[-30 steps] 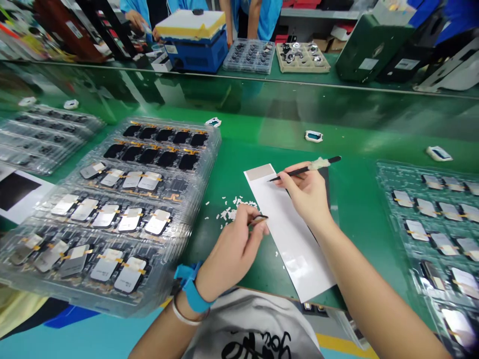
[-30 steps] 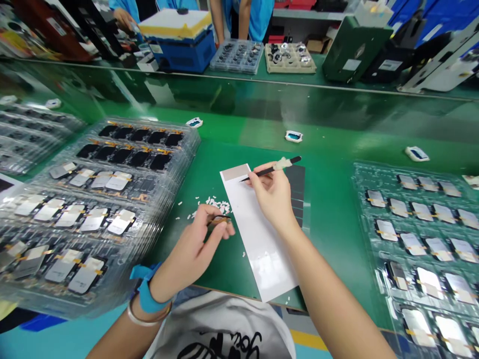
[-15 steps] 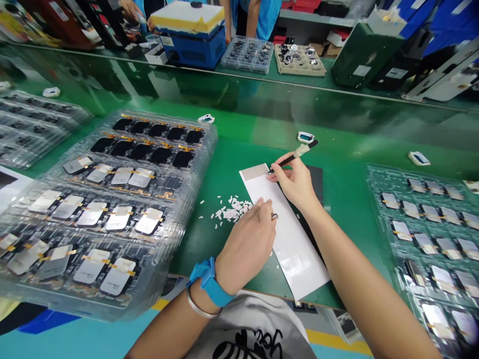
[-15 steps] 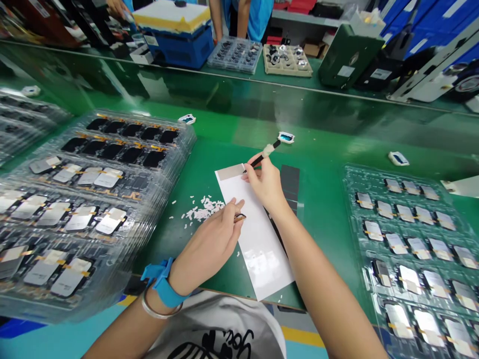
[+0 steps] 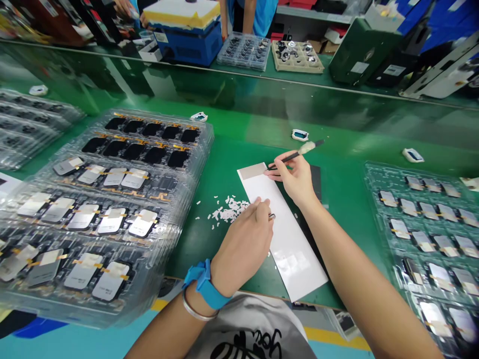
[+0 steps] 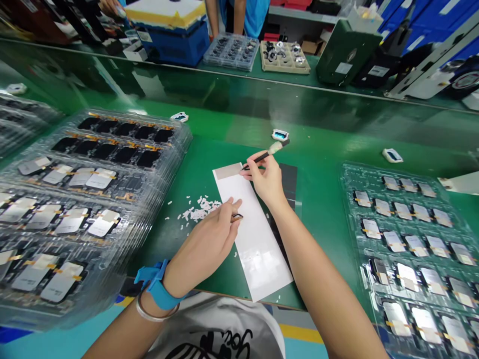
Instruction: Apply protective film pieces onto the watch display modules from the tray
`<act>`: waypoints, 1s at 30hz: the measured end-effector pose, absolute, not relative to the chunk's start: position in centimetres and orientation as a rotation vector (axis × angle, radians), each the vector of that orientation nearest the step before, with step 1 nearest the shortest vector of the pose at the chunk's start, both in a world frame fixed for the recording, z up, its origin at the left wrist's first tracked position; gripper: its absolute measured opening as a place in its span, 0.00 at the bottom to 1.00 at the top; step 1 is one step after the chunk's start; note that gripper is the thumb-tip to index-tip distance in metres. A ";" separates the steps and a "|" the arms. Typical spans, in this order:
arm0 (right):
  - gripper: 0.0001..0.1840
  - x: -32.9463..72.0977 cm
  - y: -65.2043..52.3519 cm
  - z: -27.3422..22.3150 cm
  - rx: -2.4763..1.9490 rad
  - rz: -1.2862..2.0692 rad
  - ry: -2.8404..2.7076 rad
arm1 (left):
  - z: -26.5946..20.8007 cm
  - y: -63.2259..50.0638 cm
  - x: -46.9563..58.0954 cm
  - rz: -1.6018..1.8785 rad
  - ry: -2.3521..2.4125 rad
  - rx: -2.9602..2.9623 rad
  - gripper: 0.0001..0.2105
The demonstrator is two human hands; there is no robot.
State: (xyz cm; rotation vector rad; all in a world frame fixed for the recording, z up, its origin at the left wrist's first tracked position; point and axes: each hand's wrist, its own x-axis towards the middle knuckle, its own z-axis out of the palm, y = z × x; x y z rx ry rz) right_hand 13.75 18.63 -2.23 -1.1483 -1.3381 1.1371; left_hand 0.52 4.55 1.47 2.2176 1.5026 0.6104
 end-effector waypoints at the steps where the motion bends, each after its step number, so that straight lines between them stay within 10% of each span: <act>1: 0.25 13.8 18.6 -2.2 -1.145 1.137 -1.335 | 1.5 4.6 0.5 0.612 1.504 2.212 0.06; 30: 0.05 11.6 5.0 4.3 -0.929 0.812 -0.962 | 3.0 4.3 0.4 1.279 0.949 1.023 0.03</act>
